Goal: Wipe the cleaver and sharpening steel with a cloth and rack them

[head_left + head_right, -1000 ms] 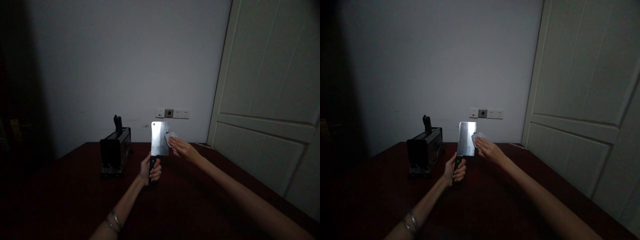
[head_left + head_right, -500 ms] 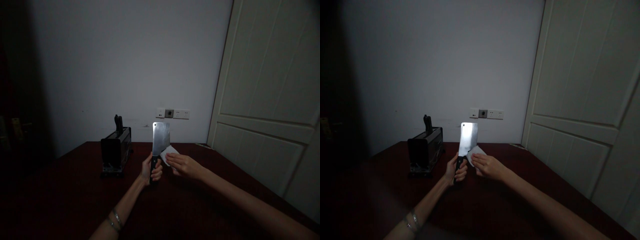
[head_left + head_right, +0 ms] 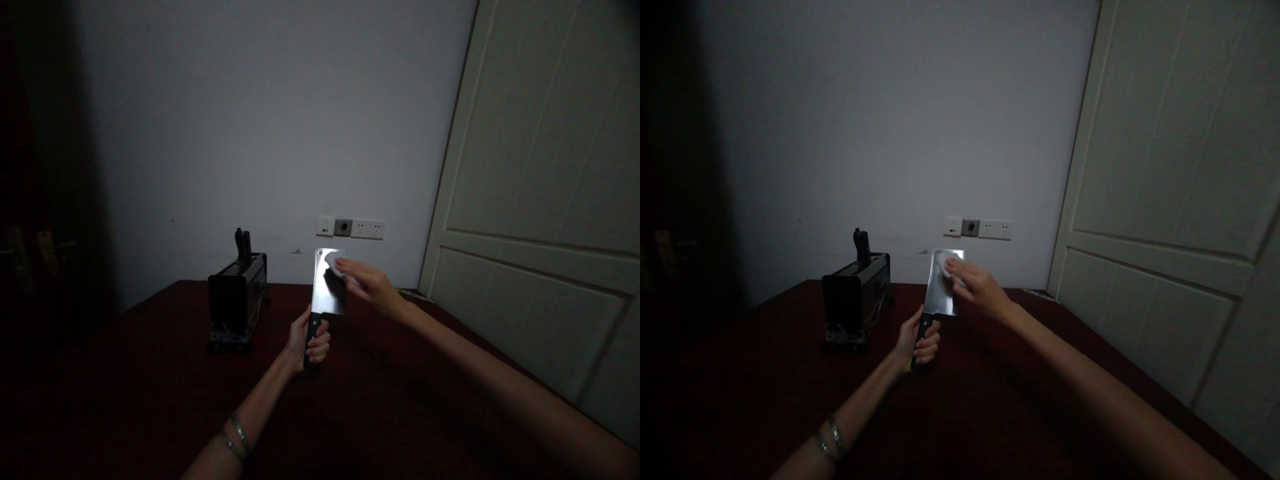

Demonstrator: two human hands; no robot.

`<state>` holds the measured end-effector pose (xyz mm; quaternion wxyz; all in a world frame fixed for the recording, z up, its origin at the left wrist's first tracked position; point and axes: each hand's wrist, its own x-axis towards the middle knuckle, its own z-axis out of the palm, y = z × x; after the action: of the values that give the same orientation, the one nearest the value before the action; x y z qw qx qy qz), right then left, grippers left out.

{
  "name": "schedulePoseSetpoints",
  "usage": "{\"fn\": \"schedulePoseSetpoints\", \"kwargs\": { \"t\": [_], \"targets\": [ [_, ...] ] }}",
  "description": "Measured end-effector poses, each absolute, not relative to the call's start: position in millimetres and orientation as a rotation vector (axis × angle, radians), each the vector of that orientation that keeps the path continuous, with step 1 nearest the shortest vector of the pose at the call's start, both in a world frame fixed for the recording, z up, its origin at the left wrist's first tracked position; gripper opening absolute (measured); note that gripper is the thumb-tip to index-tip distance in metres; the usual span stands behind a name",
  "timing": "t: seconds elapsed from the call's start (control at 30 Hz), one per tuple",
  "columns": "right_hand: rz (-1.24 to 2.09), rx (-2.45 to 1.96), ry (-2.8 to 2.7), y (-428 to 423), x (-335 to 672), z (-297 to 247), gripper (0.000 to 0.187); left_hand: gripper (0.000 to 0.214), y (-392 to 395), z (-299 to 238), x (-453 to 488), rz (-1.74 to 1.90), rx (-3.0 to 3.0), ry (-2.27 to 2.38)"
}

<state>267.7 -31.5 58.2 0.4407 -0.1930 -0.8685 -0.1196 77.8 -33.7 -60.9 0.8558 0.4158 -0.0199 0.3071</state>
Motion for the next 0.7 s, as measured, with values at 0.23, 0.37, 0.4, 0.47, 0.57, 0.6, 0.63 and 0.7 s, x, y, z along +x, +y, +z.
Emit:
{"fn": "schedulePoseSetpoints", "kwargs": {
  "t": [0.23,0.37,0.4,0.47,0.57,0.6,0.63,0.7],
  "targets": [
    [-0.632,-0.202,-2.610,-32,254,19,0.036,0.056,-35,-60,77,0.631,0.867,-0.043],
    [-0.612,-0.138,-2.646,-33,263,27,0.035,0.055,-37,-57,76,0.606,0.886,-0.037],
    [-0.604,-0.129,-2.648,-34,264,28,0.035,0.055,-38,-56,77,0.603,0.890,-0.036],
    [-0.591,-0.140,-2.630,-34,263,28,0.035,0.054,-39,-56,78,0.594,0.895,-0.035],
    [-0.567,-0.154,-2.601,-33,259,24,0.036,0.052,-40,-57,82,0.570,0.898,-0.044],
    [-0.561,-0.153,-2.596,-33,258,22,0.037,0.051,-41,-57,83,0.563,0.901,-0.049],
    [-0.559,-0.151,-2.594,-33,257,21,0.038,0.051,-41,-57,83,0.562,0.903,-0.055],
    [-0.569,-0.151,-2.584,-33,260,20,0.040,0.051,-42,-56,82,0.579,0.905,-0.067]
  ]
}}
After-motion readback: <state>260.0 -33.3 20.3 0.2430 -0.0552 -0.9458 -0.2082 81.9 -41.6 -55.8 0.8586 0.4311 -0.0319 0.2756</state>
